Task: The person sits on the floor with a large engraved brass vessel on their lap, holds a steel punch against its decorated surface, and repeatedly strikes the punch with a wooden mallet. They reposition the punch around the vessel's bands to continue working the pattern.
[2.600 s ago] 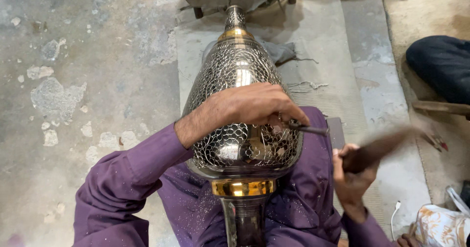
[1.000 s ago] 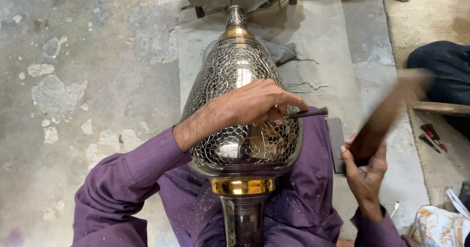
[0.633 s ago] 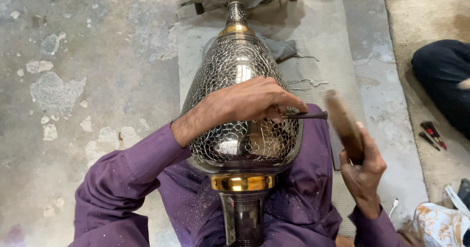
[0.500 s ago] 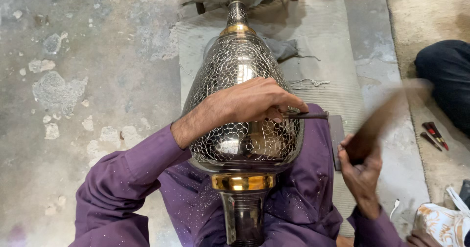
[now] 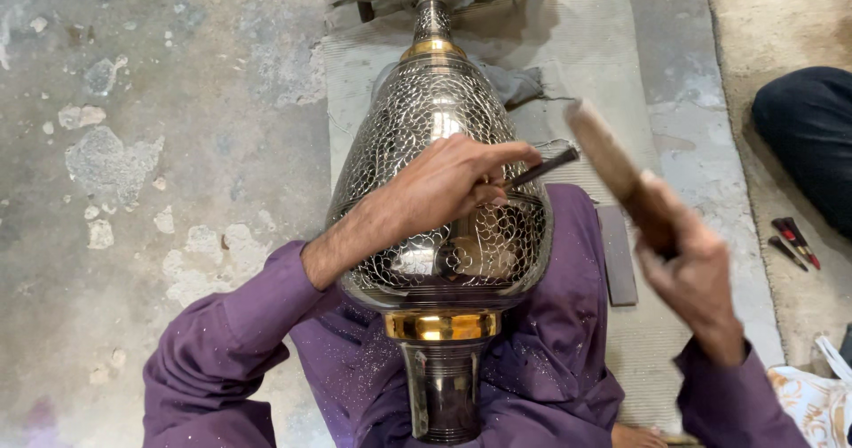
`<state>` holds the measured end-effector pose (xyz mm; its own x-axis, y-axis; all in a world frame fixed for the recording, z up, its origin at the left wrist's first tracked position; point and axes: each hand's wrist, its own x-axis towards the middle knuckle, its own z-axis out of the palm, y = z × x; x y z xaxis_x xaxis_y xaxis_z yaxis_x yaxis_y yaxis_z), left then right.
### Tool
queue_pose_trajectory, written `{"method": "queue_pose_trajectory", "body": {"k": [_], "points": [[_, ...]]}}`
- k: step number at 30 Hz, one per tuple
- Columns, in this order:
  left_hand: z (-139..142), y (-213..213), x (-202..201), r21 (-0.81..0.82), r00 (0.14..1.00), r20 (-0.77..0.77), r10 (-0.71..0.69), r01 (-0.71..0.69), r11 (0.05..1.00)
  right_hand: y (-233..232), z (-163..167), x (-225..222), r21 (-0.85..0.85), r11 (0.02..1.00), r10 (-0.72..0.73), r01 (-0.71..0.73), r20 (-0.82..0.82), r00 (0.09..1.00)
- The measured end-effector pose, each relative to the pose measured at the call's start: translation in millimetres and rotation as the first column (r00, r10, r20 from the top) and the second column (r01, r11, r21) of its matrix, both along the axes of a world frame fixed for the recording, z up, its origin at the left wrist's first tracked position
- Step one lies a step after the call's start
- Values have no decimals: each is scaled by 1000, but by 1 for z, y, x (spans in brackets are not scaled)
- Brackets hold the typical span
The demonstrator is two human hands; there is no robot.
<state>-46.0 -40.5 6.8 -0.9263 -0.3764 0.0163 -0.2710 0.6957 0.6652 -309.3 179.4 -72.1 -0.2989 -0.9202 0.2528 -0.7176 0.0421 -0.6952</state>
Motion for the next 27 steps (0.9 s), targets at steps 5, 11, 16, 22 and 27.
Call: {"method": "queue_pose_trajectory", "body": {"k": [5, 11, 16, 22, 27], "points": [[-1, 9, 6, 66, 984, -59, 167, -163, 984, -29, 50, -3, 140, 987, -130, 76, 424, 896], [-2, 15, 13, 109, 963, -66, 261, -253, 961, -60, 88, -16, -37, 983, 160, -180, -304, 939], [-4, 20, 19, 159, 935, -137, 327, -305, 939, -82, 103, -23, 326, 941, 241, -93, -449, 860], [-8, 25, 24, 154, 895, -161, 416, -393, 906, -103, 128, -12, 461, 886, 331, -44, -564, 756], [-11, 28, 27, 192, 871, -141, 471, -443, 876, -107, 141, 0, 273, 949, 291, -156, -570, 769]]}}
